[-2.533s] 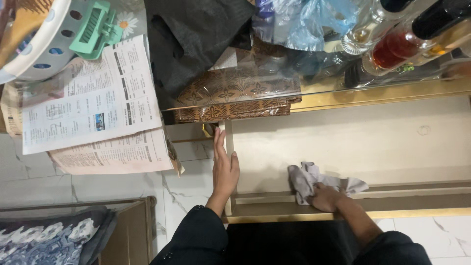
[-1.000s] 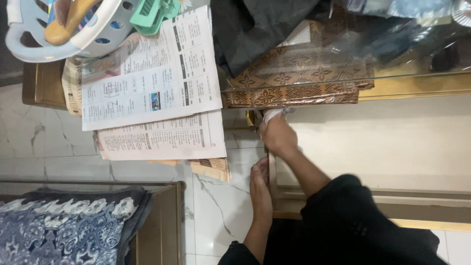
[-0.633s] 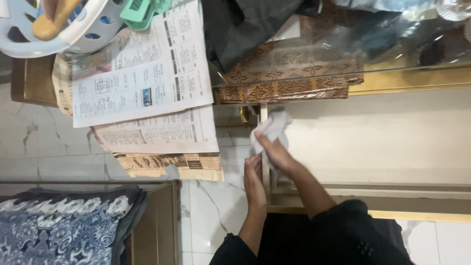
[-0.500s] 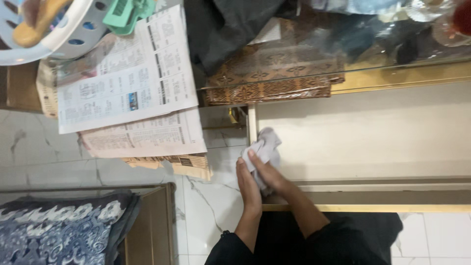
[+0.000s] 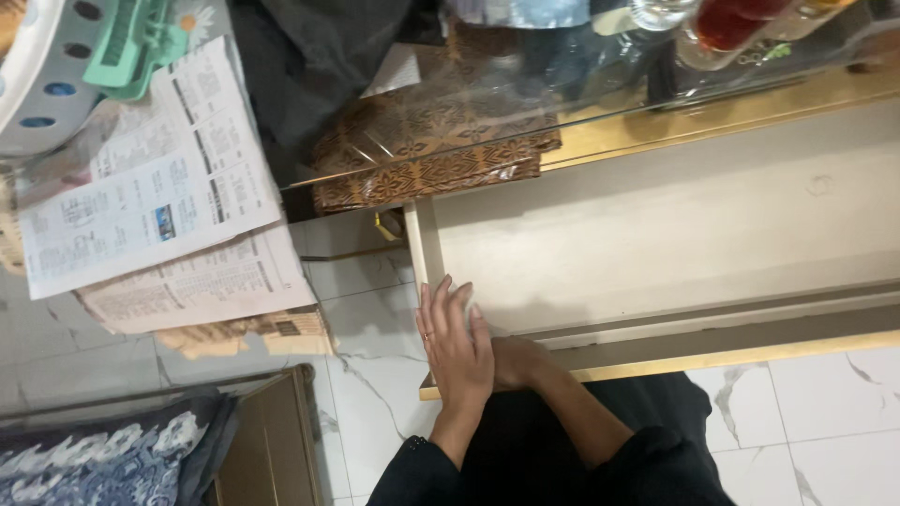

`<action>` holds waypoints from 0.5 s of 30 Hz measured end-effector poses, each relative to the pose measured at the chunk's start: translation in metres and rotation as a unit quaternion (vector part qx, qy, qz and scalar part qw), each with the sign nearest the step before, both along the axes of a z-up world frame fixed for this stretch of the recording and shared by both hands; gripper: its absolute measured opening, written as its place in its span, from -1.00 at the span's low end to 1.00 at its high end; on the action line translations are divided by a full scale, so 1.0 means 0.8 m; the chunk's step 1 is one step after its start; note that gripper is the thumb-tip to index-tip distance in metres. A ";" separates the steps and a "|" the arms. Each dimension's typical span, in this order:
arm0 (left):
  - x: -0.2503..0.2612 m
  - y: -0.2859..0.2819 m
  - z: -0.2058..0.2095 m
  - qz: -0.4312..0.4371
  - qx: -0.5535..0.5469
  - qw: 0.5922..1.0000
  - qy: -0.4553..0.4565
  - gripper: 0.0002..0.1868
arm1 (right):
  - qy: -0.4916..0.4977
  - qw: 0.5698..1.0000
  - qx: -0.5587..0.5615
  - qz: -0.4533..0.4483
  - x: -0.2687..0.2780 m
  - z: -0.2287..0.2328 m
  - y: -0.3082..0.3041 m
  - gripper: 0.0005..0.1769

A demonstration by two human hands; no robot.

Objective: The person removes several small bottles and containers from an open drawer, places them on the vanity top, then removes a newspaper lining and wipes the drawer interior with a cloth. The person folds the newspaper and places it on the vanity, then wipes the newspaper with the cloth.

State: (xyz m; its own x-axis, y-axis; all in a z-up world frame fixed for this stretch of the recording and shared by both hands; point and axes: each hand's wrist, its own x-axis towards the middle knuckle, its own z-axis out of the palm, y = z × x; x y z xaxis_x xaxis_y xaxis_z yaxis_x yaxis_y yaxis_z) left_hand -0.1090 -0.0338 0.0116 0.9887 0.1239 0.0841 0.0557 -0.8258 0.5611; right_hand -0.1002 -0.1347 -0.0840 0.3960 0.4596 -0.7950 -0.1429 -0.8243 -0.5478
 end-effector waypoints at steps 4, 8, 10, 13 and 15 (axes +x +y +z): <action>0.003 -0.007 -0.011 -0.107 0.082 0.987 0.086 -0.57 | -0.013 0.998 -0.051 -0.033 0.002 -0.011 -0.069 -0.50; 0.002 -0.011 -0.029 -0.135 0.079 0.974 0.162 -0.50 | 0.031 0.992 0.038 -0.115 0.000 -0.023 -0.172 -0.59; 0.005 -0.010 -0.037 -0.140 0.090 0.964 0.207 -0.46 | 0.003 0.993 -0.078 -0.084 0.007 -0.012 -0.213 -0.55; 0.005 -0.009 -0.044 -0.149 0.083 0.940 0.296 -0.42 | -0.010 0.970 -0.240 -0.039 0.006 0.024 -0.248 -0.35; 0.009 -0.009 -0.050 -0.156 0.055 0.921 0.351 -0.38 | -0.002 0.959 -0.275 -0.070 0.005 0.046 -0.242 -0.24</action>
